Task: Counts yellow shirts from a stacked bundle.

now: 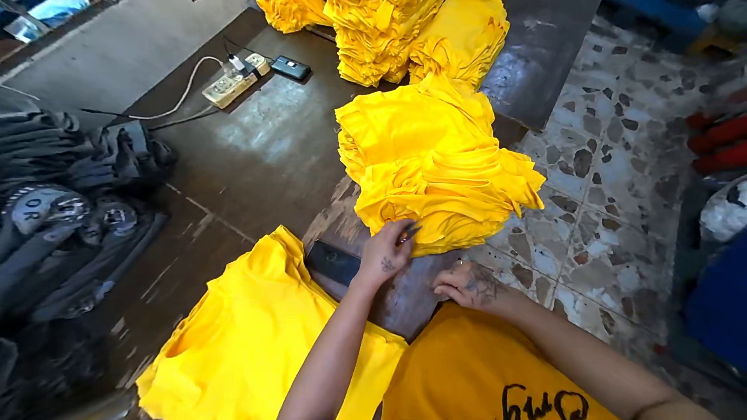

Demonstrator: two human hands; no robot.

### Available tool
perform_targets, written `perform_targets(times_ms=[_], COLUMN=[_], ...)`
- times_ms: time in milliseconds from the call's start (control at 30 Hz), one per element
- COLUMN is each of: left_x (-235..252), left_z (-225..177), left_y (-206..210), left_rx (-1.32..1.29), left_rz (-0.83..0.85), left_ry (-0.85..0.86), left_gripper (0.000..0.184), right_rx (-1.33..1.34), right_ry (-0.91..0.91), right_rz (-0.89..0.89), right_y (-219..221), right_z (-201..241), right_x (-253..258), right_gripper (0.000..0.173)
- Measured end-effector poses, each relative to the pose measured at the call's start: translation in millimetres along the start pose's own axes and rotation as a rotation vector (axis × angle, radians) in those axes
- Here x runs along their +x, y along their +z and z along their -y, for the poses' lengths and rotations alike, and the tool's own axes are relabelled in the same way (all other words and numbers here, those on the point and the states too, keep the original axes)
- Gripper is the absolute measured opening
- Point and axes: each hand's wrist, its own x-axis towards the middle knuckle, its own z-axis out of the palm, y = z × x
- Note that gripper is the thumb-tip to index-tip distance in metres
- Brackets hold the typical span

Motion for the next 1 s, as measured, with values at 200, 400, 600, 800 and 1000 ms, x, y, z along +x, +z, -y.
perform_targets(times_ms=[200,400,600,800,1000], left_x=[8.8,27.0,49.9,87.4,60.2], left_z=[3.3,3.8,-12.9,-12.0,-47.5], left_y=[-0.2,-3.8,-48.0,-51.6,-28.3], left_rx=[-0.004,-0.05,-0.051,-0.039,0.114], left_rz=[0.182,0.206,0.492,-0.131,0.48], left_ry=[-0.09,-0.112,-0.151,-0.187,-0.008], left_gripper=[0.041,0.037,0.034,0.031,0.045], right_rx=[-0.155,-0.188,-0.218,-0.406,-0.428], right_ry=[0.076,0.052,-0.141,0.005,0.149], right_rz=[-0.27,-0.394,-0.403,-0.447,-0.199], right_y=[-2.7,15.8,12.8,29.1,-21.5], right_z=[-16.9,-29.4,-27.0,-73.1,-123.8], right_x=[11.1,45.1,41.3,74.6,134.7], right_gripper=[0.022,0.016,0.018,0.03,0.036])
